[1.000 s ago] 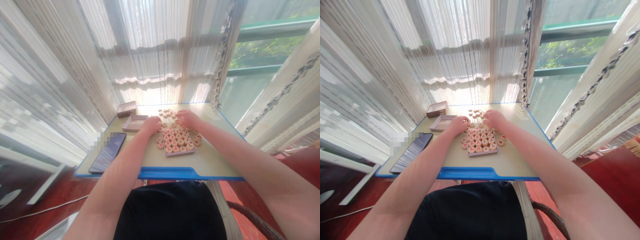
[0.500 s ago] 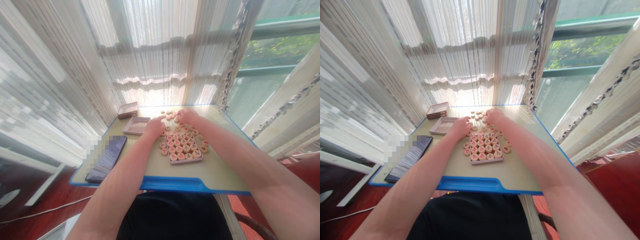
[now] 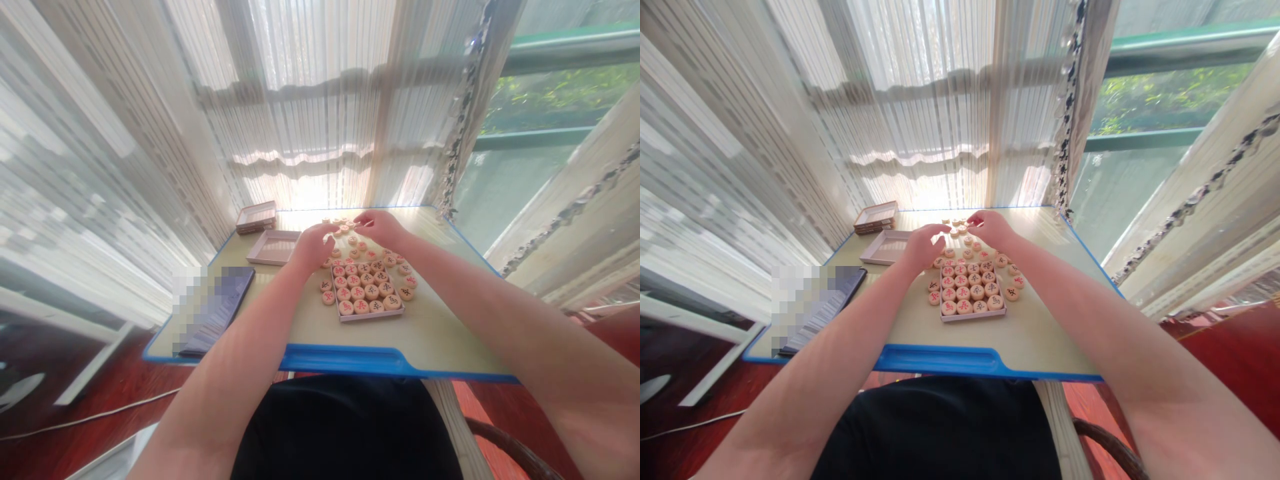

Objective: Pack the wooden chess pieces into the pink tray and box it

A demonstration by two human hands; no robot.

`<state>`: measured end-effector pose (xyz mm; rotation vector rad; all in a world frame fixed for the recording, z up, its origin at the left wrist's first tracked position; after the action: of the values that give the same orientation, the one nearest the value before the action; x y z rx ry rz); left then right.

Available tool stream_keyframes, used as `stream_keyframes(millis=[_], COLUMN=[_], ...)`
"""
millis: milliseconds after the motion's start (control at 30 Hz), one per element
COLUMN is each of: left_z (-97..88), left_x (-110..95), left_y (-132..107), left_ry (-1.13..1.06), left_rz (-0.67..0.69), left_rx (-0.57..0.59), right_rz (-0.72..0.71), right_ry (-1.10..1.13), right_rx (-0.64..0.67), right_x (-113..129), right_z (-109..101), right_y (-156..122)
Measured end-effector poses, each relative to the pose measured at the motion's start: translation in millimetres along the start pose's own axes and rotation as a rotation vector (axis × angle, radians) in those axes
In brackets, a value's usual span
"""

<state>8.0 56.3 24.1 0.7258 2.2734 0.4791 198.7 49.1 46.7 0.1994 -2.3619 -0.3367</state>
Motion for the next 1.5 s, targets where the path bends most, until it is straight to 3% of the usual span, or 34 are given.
stream_keyframes(millis=[133, 267, 333, 433, 500, 633, 767, 933, 1000, 1133, 1200, 1367, 1500], left_z=[-2.1, -4.6, -6.1, -11.1, -16.8, -26.7, -25.1, -13.9, -11.3, -8.9, -6.8, -1.6, -2.4], left_x=[-17, -25, -25, -27, -29, -31, -40, -65, -70, -72, -74, -80, -82], left_y=[-2, -6, -6, -6, -7, -24, -65, -110, -118, -122, -121, -124, -127], left_ry=[-0.338, -0.321, -0.252, -0.067, 0.007, -0.041, -0.086, -0.061, -0.031, 0.064, 0.131, 0.270, 0.303], left_rz=[-0.025, -0.040, -0.024, 0.080, 0.110, 0.037, -0.019, 0.222, 0.283, 0.271, 0.296, 0.463, 0.467], left_rx=[-0.033, -0.062, -0.083, -0.134, -0.190, -0.291, -0.244, -0.157, -0.232, -0.431, -0.391, -0.160, -0.123], right_rz=[-0.074, -0.011, 0.050, 0.063, 0.026, -0.022, -0.097, -0.195, -0.233, -0.237, -0.181, 0.019, 0.013], right_ry=[0.143, 0.253, 0.356, 0.494, 0.562, 0.483, 0.419, 0.351, 0.324, 0.382, 0.505, 0.840, 0.858], right_rx=[-0.112, -0.125, -0.134, -0.221, -0.357, -0.342, -0.386, -0.342, -0.353, -0.391, -0.349, -0.064, -0.049], right_x=[20, 31, 30, 25, 22, 19, 15, 12, 14, 17, 17, 18, 19], right_z=[-29, -52, -51, -32, -16, 5, 5, 6, 6, 6, 6, 10, 11], right_y=[-49, -106, -132, -161, -173, -179, -175, -171, -171, -172, -172, -173, -172])
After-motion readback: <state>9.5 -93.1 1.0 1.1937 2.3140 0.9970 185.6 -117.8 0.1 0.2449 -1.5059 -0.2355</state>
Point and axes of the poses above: each hand's wrist, its own y-axis towards the middle knuckle, its own z-axis out of the palm, x = y × z, the point moved 1 cm from there along y, towards the middle knuckle
